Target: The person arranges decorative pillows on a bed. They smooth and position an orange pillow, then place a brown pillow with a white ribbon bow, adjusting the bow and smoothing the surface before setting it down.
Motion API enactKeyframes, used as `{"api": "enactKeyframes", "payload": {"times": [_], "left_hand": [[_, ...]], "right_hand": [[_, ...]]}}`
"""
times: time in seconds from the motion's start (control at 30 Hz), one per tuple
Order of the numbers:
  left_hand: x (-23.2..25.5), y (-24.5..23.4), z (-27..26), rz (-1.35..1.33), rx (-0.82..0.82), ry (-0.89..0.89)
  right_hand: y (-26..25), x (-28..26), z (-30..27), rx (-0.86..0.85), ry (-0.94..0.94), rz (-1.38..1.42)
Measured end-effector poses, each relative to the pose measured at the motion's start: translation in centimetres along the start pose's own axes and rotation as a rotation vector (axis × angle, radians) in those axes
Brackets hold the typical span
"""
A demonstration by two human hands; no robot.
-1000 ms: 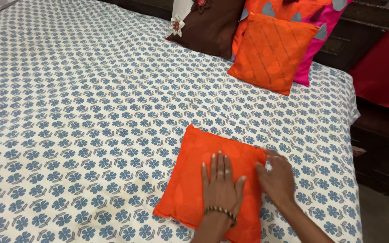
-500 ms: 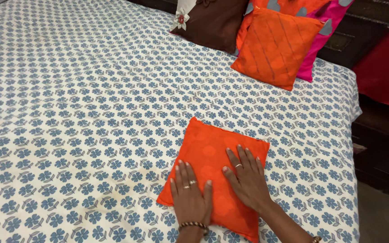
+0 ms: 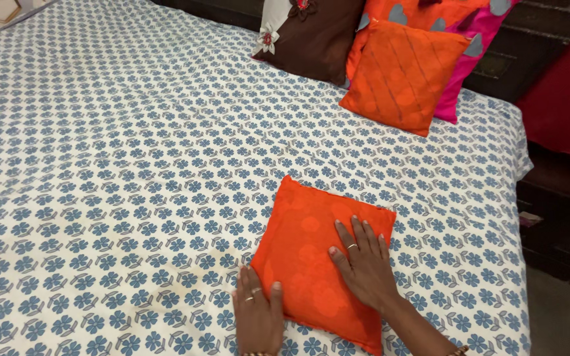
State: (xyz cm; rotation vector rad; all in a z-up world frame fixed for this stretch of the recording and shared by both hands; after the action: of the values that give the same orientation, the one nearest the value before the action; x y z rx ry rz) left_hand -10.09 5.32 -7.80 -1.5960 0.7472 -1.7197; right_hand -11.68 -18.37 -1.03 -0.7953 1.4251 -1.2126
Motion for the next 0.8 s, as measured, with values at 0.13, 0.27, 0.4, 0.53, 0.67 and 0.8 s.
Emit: {"api": "enactKeyframes", "payload": {"times": [0.13,0.27,0.4,0.53,0.67,0.8], "left_hand": [[-0.6,-1.1,2.2,-0.068,-0.154,-0.308],[-0.8,-2.9,4.1,0.148,-0.211,-0.28],[-2.0,-2.3,5.4,-0.135,-0.213,-0.438],[-3.1,-1.2,6.5,-0.121,-0.012,-0.348],[-2.5,-1.1,8.2,-0.073,0.086,-0.318],[-1.4,-2.0,8.1,-0.04,0.089,-0.334]], "right_hand": [[-0.4,-0.2,0.0,-0.015,0.016,0.002],[-1.4,-1.7,0.0,0.101,-0.034,-0.129],[-2.5,-5.7,-1.9,0.194,-0.325,0.162],[-2.2,-8.6,-0.8,-0.057,-0.441,-0.027],[-2.0,-6.7,3.2,-0.07,-0.26,-0.027],[-1.3,-2.9,4.8,-0.116,-0.033,0.043]]}}
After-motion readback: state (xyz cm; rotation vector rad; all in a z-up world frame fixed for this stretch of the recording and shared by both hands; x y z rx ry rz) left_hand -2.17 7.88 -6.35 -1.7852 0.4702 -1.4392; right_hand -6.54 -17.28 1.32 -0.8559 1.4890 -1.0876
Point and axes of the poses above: each hand's wrist, its own z-axis towards the middle knuckle, its own y-axis out of the palm, x = y × z, the point moved 1 cm from there along z, towards the middle knuckle, and after that the axes turned 6 degrees about x, right-handed, at the moved point
